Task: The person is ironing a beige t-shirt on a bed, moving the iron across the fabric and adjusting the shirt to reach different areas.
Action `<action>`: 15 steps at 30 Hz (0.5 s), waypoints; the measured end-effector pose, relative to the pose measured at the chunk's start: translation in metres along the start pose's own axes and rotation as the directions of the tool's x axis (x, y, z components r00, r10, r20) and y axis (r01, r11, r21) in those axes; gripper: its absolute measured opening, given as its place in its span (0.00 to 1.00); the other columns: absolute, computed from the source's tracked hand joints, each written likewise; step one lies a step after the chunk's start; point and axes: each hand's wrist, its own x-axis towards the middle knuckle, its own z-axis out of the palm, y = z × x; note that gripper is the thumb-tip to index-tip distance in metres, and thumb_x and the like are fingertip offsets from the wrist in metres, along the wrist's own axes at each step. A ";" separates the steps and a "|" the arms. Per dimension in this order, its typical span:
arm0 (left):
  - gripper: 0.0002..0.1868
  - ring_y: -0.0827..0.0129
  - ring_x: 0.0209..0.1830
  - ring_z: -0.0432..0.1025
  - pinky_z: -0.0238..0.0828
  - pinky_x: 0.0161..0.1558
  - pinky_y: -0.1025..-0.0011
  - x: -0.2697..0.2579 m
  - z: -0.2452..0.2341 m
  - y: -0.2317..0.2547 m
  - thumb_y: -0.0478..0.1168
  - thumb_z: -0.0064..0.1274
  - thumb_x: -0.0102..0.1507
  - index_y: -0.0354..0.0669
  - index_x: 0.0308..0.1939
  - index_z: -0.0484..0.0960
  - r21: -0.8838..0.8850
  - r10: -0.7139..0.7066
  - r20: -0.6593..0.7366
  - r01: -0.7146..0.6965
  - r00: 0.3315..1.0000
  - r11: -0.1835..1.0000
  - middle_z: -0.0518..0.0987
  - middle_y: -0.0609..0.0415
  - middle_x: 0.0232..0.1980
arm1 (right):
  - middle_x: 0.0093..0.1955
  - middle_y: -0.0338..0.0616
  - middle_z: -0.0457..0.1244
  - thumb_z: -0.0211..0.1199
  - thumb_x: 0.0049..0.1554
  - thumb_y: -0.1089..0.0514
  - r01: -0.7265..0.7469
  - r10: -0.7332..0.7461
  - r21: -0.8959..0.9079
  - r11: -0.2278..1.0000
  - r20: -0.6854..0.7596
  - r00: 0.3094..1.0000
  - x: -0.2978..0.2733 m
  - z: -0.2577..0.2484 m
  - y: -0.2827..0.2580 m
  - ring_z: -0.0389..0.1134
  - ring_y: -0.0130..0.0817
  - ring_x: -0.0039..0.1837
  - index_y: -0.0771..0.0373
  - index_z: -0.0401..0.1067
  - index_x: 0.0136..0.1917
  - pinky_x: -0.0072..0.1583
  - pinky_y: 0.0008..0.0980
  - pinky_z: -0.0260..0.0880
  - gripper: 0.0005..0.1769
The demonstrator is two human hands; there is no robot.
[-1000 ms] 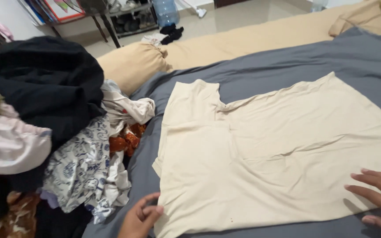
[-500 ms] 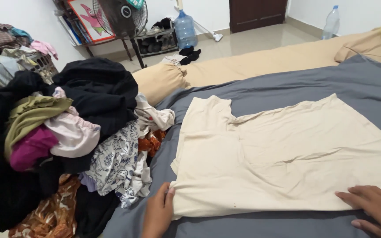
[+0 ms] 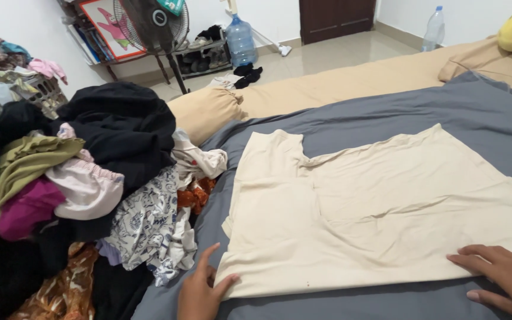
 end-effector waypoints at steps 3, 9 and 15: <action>0.55 0.73 0.22 0.75 0.66 0.30 0.75 0.000 0.005 -0.010 0.64 0.72 0.54 0.71 0.81 0.60 0.065 -0.055 0.085 0.049 0.995 0.997 0.83 0.61 0.25 | 0.84 0.10 0.44 0.60 0.60 0.20 0.011 -0.009 0.035 0.999 -0.047 0.999 -0.006 -0.001 0.001 0.50 0.15 0.85 0.15 0.43 0.81 0.83 0.29 0.60 0.43; 0.65 0.77 0.14 0.71 0.64 0.22 0.77 0.016 0.049 -0.076 0.58 0.80 0.50 0.52 0.81 0.53 -0.016 0.120 0.071 -0.119 0.990 0.993 0.79 0.64 0.18 | 0.83 0.11 0.46 0.61 0.60 0.22 0.088 -0.076 0.117 0.989 -0.098 0.992 -0.015 -0.006 0.003 0.55 0.15 0.82 0.17 0.47 0.80 0.80 0.30 0.65 0.40; 0.72 0.74 0.11 0.72 0.66 0.20 0.80 0.016 0.079 -0.114 0.39 0.84 0.42 0.48 0.83 0.51 -0.274 0.126 -0.098 -0.149 0.987 0.950 0.81 0.58 0.14 | 0.87 0.11 0.39 0.55 0.64 0.20 0.061 -0.064 0.106 0.993 0.029 0.998 -0.025 -0.022 -0.004 0.47 0.17 0.87 0.15 0.44 0.82 0.85 0.33 0.55 0.38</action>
